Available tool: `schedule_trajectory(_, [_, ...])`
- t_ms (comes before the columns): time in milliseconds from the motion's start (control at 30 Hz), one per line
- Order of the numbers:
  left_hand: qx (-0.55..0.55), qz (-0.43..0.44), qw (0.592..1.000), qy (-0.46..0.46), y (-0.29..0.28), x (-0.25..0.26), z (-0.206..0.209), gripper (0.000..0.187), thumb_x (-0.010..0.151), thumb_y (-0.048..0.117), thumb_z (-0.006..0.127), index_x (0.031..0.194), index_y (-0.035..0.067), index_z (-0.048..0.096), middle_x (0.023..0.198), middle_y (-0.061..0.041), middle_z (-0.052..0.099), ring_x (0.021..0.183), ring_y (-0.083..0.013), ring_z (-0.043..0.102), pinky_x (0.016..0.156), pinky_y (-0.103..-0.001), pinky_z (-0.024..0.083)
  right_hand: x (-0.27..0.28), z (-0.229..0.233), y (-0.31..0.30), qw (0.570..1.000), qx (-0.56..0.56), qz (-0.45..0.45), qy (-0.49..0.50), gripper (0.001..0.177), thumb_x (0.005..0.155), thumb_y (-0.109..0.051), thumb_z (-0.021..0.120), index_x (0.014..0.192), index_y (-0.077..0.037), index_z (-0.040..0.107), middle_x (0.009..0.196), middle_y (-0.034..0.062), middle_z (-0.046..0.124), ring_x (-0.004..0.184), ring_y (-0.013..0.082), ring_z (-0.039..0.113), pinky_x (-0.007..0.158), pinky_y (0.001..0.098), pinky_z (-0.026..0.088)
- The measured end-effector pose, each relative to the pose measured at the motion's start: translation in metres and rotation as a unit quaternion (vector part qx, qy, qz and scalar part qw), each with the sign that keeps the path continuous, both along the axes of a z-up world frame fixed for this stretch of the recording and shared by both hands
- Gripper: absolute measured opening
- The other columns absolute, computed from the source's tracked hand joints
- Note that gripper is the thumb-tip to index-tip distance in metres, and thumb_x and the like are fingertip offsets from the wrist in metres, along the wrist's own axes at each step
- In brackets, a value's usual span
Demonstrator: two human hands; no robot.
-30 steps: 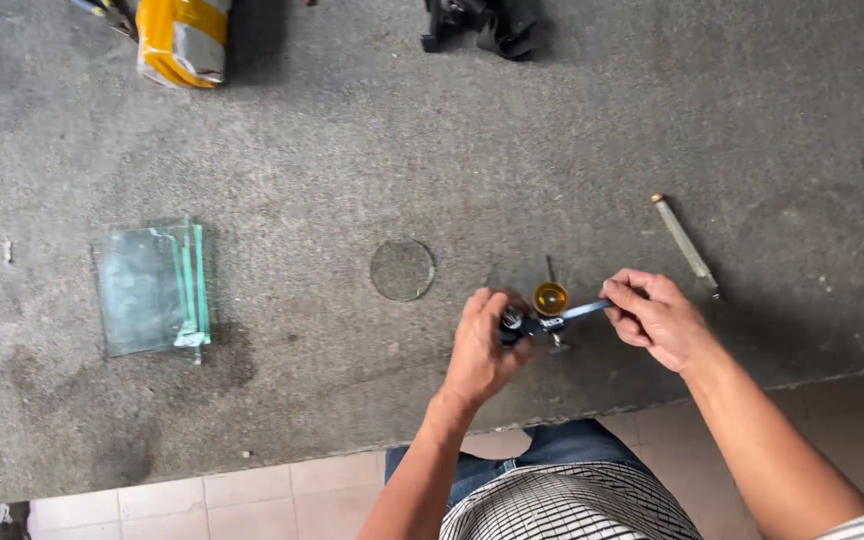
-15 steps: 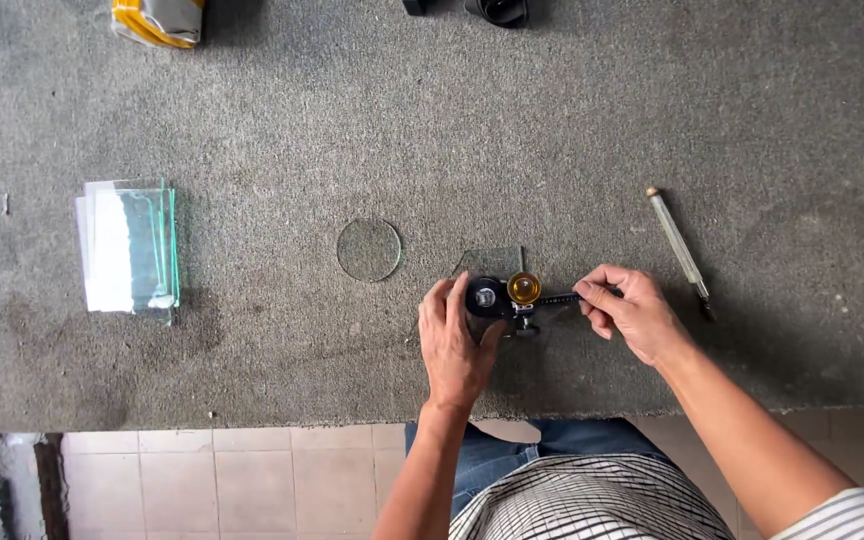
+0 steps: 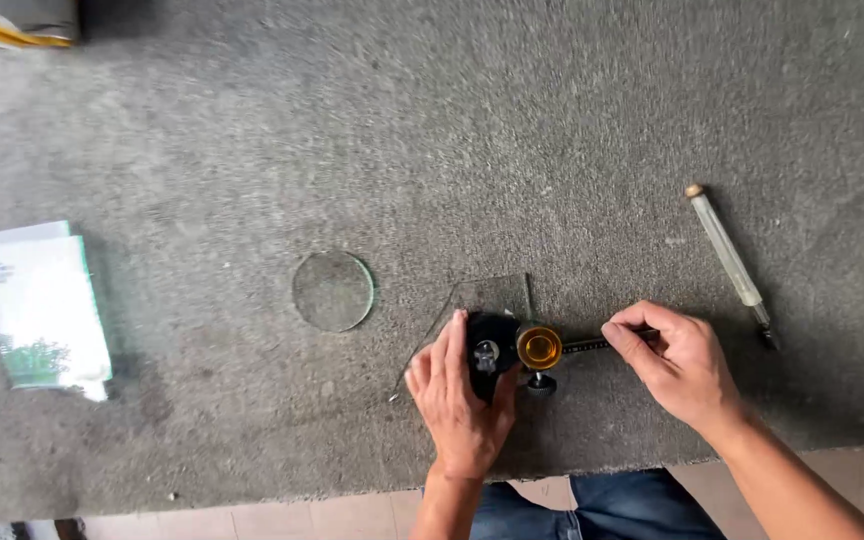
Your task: Cutting a circular piece of glass using a circular glass cutter and manual tools
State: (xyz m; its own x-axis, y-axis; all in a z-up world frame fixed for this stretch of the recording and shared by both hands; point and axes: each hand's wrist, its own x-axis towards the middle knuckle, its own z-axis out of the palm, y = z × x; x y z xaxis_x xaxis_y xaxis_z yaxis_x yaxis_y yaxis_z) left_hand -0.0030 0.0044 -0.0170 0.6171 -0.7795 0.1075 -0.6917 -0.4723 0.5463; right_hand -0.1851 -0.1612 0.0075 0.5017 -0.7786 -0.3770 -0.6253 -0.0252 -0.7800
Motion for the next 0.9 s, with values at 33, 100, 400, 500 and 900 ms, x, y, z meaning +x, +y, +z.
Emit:
schedule_trajectory(33, [-0.007,-0.002,1.0,0.009,0.001,0.001,0.001,0.077,0.09,0.056,0.064,0.15,0.011,0.045,0.14,-0.007,0.062,0.105,-0.0304,0.058,0.092,-0.044,0.04,0.001,0.002,0.0,1.0,-0.006,0.006,-0.013,0.018,0.093,-0.023,0.07,0.08,-0.011,0.072,0.058,-0.0037,0.054,0.052,0.0071,0.044,0.048,0.0252,0.037])
schedule_trajectory(100, [0.007,0.003,1.0,0.01,0.001,-0.001,0.001,0.079,0.089,0.06,0.065,0.148,0.011,0.047,0.14,-0.008,0.062,0.108,-0.0303,0.059,0.094,-0.044,0.04,-0.001,0.002,0.001,1.0,-0.008,0.017,-0.007,0.018,0.093,-0.025,0.069,0.082,-0.012,0.073,0.064,-0.0046,0.063,0.055,0.0066,0.052,0.053,0.024,0.041])
schedule_trajectory(400, [0.013,-0.029,0.999,0.037,-0.008,0.017,0.014,0.055,0.086,0.045,0.063,0.134,0.019,0.061,0.13,-0.005,0.063,0.104,-0.0274,0.057,0.092,-0.043,0.041,-0.007,-0.004,-0.001,0.997,-0.042,0.057,-0.037,0.018,0.092,-0.027,0.067,0.084,-0.012,0.073,0.076,-0.005,0.077,0.066,0.0068,0.069,0.069,0.0228,0.051])
schedule_trajectory(500, [0.038,-0.132,0.989,0.048,-0.011,0.038,0.023,0.055,0.085,0.026,0.058,0.14,0.019,0.059,0.14,0.0,0.062,0.101,-0.0237,0.056,0.084,-0.04,0.041,-0.005,-0.006,-0.004,0.995,-0.047,0.063,-0.054,0.016,0.091,-0.026,0.068,0.084,-0.012,0.073,0.075,-0.005,0.077,0.066,0.0073,0.07,0.069,0.0225,0.053])
schedule_trajectory(900, [0.008,-0.058,0.998,-0.036,0.003,0.025,-0.011,0.07,0.09,0.071,0.047,0.133,0.019,0.063,0.123,-0.008,0.064,0.095,-0.0251,0.062,0.084,-0.041,0.044,-0.007,-0.005,-0.003,0.989,-0.07,0.086,-0.096,0.013,0.091,-0.023,0.067,0.083,-0.013,0.07,0.07,-0.0046,0.072,0.057,0.0094,0.066,0.063,0.0231,0.053])
